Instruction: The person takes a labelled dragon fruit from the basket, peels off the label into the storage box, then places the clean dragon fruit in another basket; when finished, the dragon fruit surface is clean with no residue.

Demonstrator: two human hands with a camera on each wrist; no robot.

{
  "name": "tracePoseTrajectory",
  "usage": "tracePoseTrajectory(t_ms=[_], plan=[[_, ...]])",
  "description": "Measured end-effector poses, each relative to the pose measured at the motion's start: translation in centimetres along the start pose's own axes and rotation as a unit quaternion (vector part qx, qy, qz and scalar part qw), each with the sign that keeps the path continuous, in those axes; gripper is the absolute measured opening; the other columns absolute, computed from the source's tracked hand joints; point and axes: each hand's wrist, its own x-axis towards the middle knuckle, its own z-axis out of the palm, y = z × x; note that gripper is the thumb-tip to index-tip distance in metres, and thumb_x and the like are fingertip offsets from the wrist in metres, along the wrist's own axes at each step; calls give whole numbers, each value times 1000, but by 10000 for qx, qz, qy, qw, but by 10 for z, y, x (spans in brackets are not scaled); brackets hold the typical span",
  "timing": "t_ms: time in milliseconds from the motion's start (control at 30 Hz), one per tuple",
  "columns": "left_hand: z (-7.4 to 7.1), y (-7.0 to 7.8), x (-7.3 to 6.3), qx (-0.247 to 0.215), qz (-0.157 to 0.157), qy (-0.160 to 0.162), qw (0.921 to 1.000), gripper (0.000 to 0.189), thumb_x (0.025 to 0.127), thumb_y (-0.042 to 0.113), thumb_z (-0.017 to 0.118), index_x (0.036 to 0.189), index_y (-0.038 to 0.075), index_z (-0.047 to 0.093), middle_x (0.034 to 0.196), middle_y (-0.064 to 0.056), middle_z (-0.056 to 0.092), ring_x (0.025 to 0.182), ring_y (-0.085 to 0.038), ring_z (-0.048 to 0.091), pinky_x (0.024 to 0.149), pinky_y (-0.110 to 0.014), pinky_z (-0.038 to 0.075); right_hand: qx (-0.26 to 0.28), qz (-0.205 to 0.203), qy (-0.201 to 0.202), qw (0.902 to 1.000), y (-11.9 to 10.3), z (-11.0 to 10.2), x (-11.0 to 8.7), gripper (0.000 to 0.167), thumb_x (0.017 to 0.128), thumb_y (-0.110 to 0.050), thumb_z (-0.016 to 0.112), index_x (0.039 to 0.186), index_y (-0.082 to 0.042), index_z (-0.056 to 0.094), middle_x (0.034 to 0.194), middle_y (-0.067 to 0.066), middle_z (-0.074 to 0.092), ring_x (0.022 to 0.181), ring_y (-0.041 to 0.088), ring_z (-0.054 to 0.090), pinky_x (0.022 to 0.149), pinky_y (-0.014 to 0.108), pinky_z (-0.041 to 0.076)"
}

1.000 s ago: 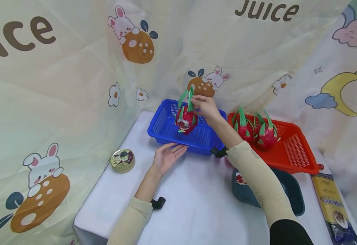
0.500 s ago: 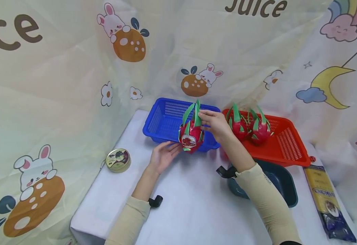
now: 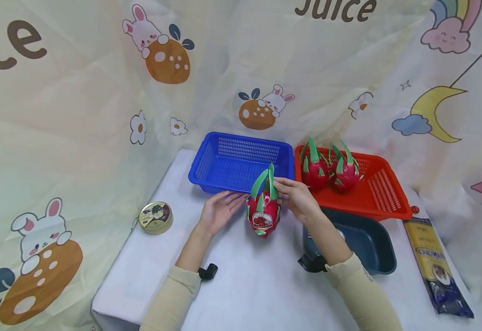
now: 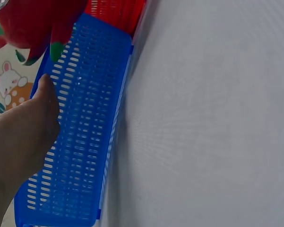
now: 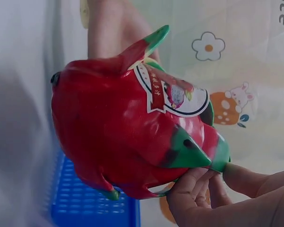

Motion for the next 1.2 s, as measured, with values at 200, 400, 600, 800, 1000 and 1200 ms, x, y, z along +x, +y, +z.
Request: tracePoseTrajectory(t_ms=[200, 400, 600, 800, 1000, 1200], plan=[[0, 2, -2, 56, 33, 121, 9999, 24, 111, 11, 28, 128, -3, 35, 162, -37, 21, 153, -52, 24, 125, -48, 30, 286, 235, -340, 9987, 28, -9, -5, 46, 106, -24, 63, 146, -4, 59, 115, 6, 75, 97, 18, 66, 86, 30, 56], [-1, 5, -4, 292, -186, 88, 9994, 36, 111, 11, 31, 140, -10, 31, 161, -39, 23, 153, -50, 26, 125, -46, 30, 538, 386, -493, 9966, 53, -6, -1, 44, 107, -22, 61, 145, -2, 59, 113, 5, 76, 99, 19, 69, 89, 34, 57], [-2, 5, -8, 1142, -630, -356, 9908, 55, 114, 15, 25, 158, -15, 13, 164, -39, 19, 155, -47, 23, 127, -48, 23, 623, 527, -185, 9965, 70, 0, 8, 43, 107, -23, 60, 144, -2, 61, 111, 3, 76, 97, 19, 66, 87, 32, 54], [-2, 3, -10, 1755, -709, -533, 9805, 54, 114, 14, 28, 158, -16, 18, 162, -38, 25, 150, -43, 36, 126, -48, 26, 138, 222, 254, 9993, 79, 2, 12, 40, 104, -26, 65, 136, -2, 68, 113, 6, 77, 98, 19, 70, 86, 31, 59], [2, -3, -5, 2774, -531, -497, 9580, 43, 110, 4, 45, 147, -18, 43, 146, -27, 58, 127, -27, 65, 115, -45, 45, -724, -333, 598, 9950, 80, -5, 6, 39, 104, -29, 66, 133, -3, 70, 123, 15, 73, 105, 25, 73, 95, 41, 61], [7, -9, -2, 3790, -467, -257, 9239, 37, 101, 4, 65, 136, -10, 62, 119, -6, 76, 108, -18, 73, 102, -36, 56, -740, -1106, 1327, 9822, 78, -12, -6, 33, 102, -25, 70, 126, -4, 73, 120, 20, 72, 107, 32, 72, 89, 39, 63]])
